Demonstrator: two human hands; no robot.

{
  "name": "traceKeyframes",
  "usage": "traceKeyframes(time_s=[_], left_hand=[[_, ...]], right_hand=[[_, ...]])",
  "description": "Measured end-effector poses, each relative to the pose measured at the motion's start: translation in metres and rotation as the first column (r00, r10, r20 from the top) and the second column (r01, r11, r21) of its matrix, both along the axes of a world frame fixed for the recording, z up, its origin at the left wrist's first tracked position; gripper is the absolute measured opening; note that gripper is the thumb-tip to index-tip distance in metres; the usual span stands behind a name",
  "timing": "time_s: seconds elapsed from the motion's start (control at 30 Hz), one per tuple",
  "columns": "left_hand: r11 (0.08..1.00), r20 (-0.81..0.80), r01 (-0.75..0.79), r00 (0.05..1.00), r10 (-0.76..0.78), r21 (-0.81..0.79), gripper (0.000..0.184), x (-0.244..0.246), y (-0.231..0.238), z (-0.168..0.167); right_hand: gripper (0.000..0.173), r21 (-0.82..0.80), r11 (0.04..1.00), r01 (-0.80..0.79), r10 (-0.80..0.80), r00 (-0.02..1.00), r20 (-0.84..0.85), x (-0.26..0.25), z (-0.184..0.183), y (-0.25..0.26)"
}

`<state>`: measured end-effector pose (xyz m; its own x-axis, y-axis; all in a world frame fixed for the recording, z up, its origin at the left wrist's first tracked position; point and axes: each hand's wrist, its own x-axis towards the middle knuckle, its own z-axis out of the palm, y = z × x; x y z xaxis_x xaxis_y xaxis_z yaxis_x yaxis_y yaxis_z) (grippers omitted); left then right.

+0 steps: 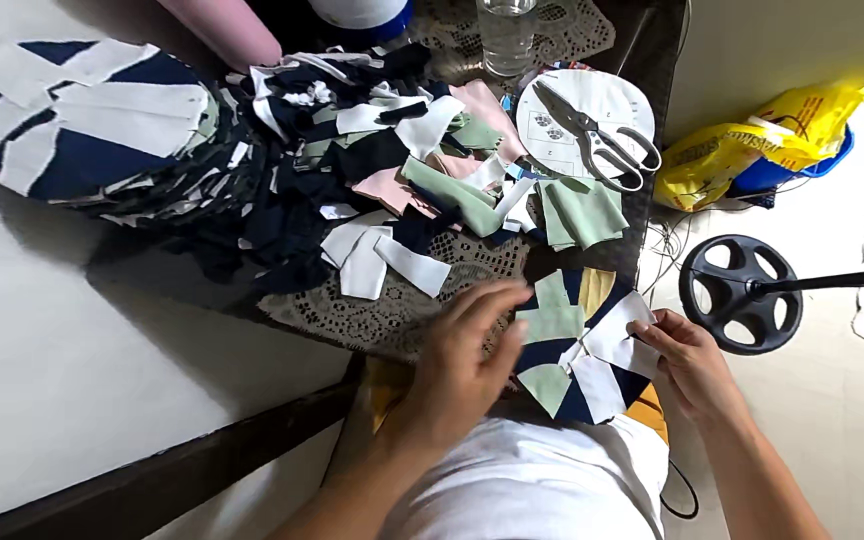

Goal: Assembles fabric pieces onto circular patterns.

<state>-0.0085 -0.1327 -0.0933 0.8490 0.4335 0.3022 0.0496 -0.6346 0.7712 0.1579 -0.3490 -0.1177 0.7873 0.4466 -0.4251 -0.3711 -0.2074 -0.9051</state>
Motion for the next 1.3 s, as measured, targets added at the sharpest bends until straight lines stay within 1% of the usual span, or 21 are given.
traceKeyframes(time_s=[0.03,0.1,0.17,0.2,0.23,0.27,0.3,0.37,0.43,0.5,0.53,0.6,0.77,0.9,1.03,1.13,1.2,1.3], left_hand=[[0.995,-0.022,-0.049,0.999,0.047,-0.092,0.030,-0.019,0.003,0.002],[0.966,-0.182,-0.105,0.981,0.062,-0.237,0.031,-0.053,-0.002,0.002],[0.951,-0.406,-0.113,0.914,-0.013,-0.286,0.035,-0.075,-0.012,-0.003],[0.939,-0.485,-0.101,0.871,-0.075,-0.328,0.035,-0.079,-0.018,-0.006],[0.913,-0.525,-0.093,0.839,-0.143,-0.398,0.032,-0.080,-0.022,-0.009],[0.869,-0.528,-0.097,0.825,-0.203,-0.485,0.029,-0.078,-0.026,-0.011],[0.803,-0.506,-0.120,0.827,-0.244,-0.584,0.026,-0.073,-0.030,-0.012],[0.642,-0.443,-0.200,0.864,-0.241,-0.740,0.016,-0.064,-0.038,-0.017],[0.505,-0.413,-0.260,0.884,-0.218,-0.823,0.017,-0.057,-0.043,-0.019],[0.431,-0.406,-0.295,0.894,-0.192,-0.853,0.019,-0.053,-0.046,-0.016],[0.412,-0.402,-0.304,0.898,-0.176,-0.859,0.018,-0.052,-0.047,-0.015],[0.408,-0.392,-0.305,0.908,-0.148,-0.861,0.018,-0.052,-0.048,-0.012],[0.508,-0.356,-0.258,0.929,-0.104,-0.822,0.020,-0.057,-0.039,-0.001],[0.551,-0.272,-0.215,0.962,-0.021,-0.806,0.018,-0.061,-0.013,0.017],[0.592,-0.183,-0.215,0.976,0.115,-0.777,0.018,-0.066,0.035,0.048],[0.649,-0.123,-0.259,0.961,0.248,-0.716,0.017,-0.072,0.083,0.073],[0.664,-0.108,-0.318,0.935,0.338,-0.676,0.018,-0.077,0.117,0.091],[0.662,-0.126,-0.435,0.878,0.461,-0.610,0.017,-0.086,0.167,0.112]], right_hand=[[0.010,0.001,1.000,-0.004,0.004,1.000,-0.004,-0.001,0.000,-0.001],[0.011,0.005,1.000,-0.014,0.014,1.000,-0.010,-0.003,0.001,-0.002],[0.011,0.012,1.000,-0.028,0.029,0.999,-0.019,-0.006,0.002,-0.003],[0.011,0.011,0.999,-0.040,0.040,0.999,-0.021,-0.007,0.001,-0.003],[0.010,0.009,0.999,-0.053,0.053,0.998,-0.023,-0.009,0.001,-0.003],[0.010,0.006,0.998,-0.065,0.065,0.998,-0.022,-0.009,0.001,-0.004],[0.010,0.004,0.997,-0.075,0.075,0.997,-0.014,-0.010,0.002,-0.004],[0.010,-0.008,0.996,-0.089,0.089,0.996,0.005,-0.013,0.004,-0.004],[0.009,-0.025,0.995,-0.101,0.101,0.994,0.033,-0.015,0.005,-0.005],[0.009,-0.021,0.995,-0.096,0.098,0.993,0.060,-0.018,0.005,-0.005],[0.009,-0.013,0.996,-0.091,0.091,0.993,0.073,-0.019,0.005,-0.005],[0.009,0.005,0.997,-0.082,0.081,0.991,0.102,-0.021,0.007,-0.005],[0.010,0.016,0.996,-0.088,0.083,0.978,0.193,-0.025,0.026,0.006],[0.010,0.075,0.988,-0.138,0.110,0.949,0.295,-0.022,0.048,0.040],[0.010,0.138,0.959,-0.246,0.172,0.898,0.406,-0.014,0.077,0.109],[0.006,0.126,0.938,-0.323,0.231,0.853,0.468,-0.015,0.102,0.178],[0.005,0.112,0.921,-0.373,0.282,0.836,0.470,-0.018,0.117,0.226],[0.010,0.123,0.901,-0.417,0.336,0.848,0.410,-0.027,0.134,0.297]])
